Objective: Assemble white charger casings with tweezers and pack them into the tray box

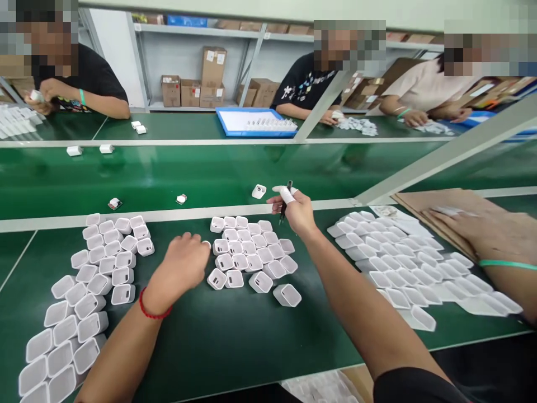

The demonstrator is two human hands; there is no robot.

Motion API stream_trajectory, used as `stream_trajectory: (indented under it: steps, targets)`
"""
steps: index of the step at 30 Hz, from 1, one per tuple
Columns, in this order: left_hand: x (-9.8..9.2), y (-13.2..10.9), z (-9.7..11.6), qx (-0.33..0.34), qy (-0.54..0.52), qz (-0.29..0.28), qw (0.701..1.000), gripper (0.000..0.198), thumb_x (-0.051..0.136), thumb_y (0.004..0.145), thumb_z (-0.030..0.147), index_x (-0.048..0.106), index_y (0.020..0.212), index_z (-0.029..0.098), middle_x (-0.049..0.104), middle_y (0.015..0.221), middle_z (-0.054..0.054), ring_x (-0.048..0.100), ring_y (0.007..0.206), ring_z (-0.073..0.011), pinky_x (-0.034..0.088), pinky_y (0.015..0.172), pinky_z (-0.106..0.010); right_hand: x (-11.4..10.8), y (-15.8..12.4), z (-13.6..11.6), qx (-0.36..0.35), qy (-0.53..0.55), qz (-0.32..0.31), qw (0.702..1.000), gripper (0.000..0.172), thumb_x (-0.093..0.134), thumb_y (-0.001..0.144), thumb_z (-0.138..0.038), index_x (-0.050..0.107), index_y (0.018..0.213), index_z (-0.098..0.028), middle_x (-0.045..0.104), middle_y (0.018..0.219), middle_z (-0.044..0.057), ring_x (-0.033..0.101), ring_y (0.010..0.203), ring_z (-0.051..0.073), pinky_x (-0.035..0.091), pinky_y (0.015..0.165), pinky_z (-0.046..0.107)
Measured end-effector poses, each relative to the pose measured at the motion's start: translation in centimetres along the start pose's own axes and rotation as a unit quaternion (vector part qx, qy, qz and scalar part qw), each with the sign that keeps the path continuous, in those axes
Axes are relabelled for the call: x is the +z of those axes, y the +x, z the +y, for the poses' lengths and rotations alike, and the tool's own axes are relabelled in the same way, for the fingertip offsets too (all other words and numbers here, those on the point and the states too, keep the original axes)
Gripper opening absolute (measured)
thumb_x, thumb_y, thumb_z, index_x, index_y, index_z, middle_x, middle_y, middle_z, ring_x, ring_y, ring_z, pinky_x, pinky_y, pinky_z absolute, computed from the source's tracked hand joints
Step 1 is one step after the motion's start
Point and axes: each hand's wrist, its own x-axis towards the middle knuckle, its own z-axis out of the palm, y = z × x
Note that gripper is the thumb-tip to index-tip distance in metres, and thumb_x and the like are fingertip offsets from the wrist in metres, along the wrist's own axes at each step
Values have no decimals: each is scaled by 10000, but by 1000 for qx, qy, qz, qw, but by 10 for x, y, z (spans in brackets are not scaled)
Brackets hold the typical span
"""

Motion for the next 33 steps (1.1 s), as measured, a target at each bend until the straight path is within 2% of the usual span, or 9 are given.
stream_trajectory:
  steps: [3, 7, 11, 17, 23, 26, 28, 31, 33]
  targets:
    - [-5, 2, -11, -48, 3, -57, 997, 254, 483, 746, 15, 633, 912, 135, 666, 981, -158, 642, 943, -334, 520, 730, -414, -7, -21, -15, 6, 71, -14, 997, 590, 299, 934, -641, 526, 1211, -173, 625, 672, 29, 466, 432, 115, 395, 417, 244]
    - [-8, 3, -13, -78, 7, -125, 989, 249, 462, 754, 33, 621, 891, 166, 692, 934, -124, 680, 863, -293, 509, 682, -359, -12, -41, -31, 1, 83, -46, 995, 508, 522, 843, -663, 625, 970, -183, 526, 567, -19, 342, 393, 78, 269, 387, 224]
    - [-5, 9, -8, -78, 2, -164, 983, 163, 539, 731, 103, 623, 858, 162, 700, 849, -126, 690, 818, -318, 511, 662, -369, -7, -53, -42, -15, 18, -101, 995, 472, 571, 846, -576, 597, 620, -162, 435, 459, -28, 349, 398, 79, 275, 416, 233]
    - [9, 17, -14, -56, -22, -161, 985, 167, 559, 691, 63, 622, 818, 152, 701, 850, -134, 695, 798, -320, 507, 637, -347, 13, -56, -57, -94, -116, -150, 977, 244, 559, 850, -302, 666, 701, -142, 592, 577, 16, 508, 503, 131, 382, 517, 253]
    - [10, 12, -26, -34, -55, -39, 997, 306, 452, 747, 14, 579, 993, 146, 662, 936, -141, 679, 857, -320, 492, 655, -350, 49, -36, -70, -179, -238, -197, 934, 250, 509, 826, -70, 695, 979, -139, 709, 1067, 90, 654, 986, 225, 488, 870, 299]
    - [5, 7, -30, -34, -62, 32, 997, 324, 428, 744, 0, 548, 1001, 155, 620, 1002, -131, 662, 844, -300, 486, 663, -353, 75, -16, -77, -203, -305, -244, 898, 478, 475, 730, 58, 674, 1104, -162, 583, 1365, 67, 612, 1140, 236, 470, 969, 315]
    - [3, 5, -33, -23, -93, 105, 990, 283, 443, 737, 1, 539, 947, 164, 596, 1009, -118, 648, 823, -271, 490, 673, -346, 93, -2, -81, -205, -350, -272, 873, 467, 487, 722, 64, 680, 1082, -163, 454, 1495, 57, 627, 1116, 260, 495, 943, 350]
    - [2, 4, -37, 35, -207, 249, 945, 249, 482, 716, -9, 522, 871, 181, 581, 992, -84, 623, 794, -221, 508, 706, -329, 119, 17, -84, -199, -397, -309, 841, 341, 519, 803, 15, 683, 1043, -163, 367, 1550, 64, 639, 1082, 260, 512, 922, 387]
    - [0, 3, -39, 81, -281, 313, 903, 279, 494, 698, -31, 519, 874, 184, 582, 1034, -73, 622, 832, -205, 524, 750, -321, 132, 25, -83, -188, -413, -330, 828, 247, 564, 881, -82, 661, 1091, -167, 447, 1490, 89, 620, 1103, 243, 507, 943, 412]
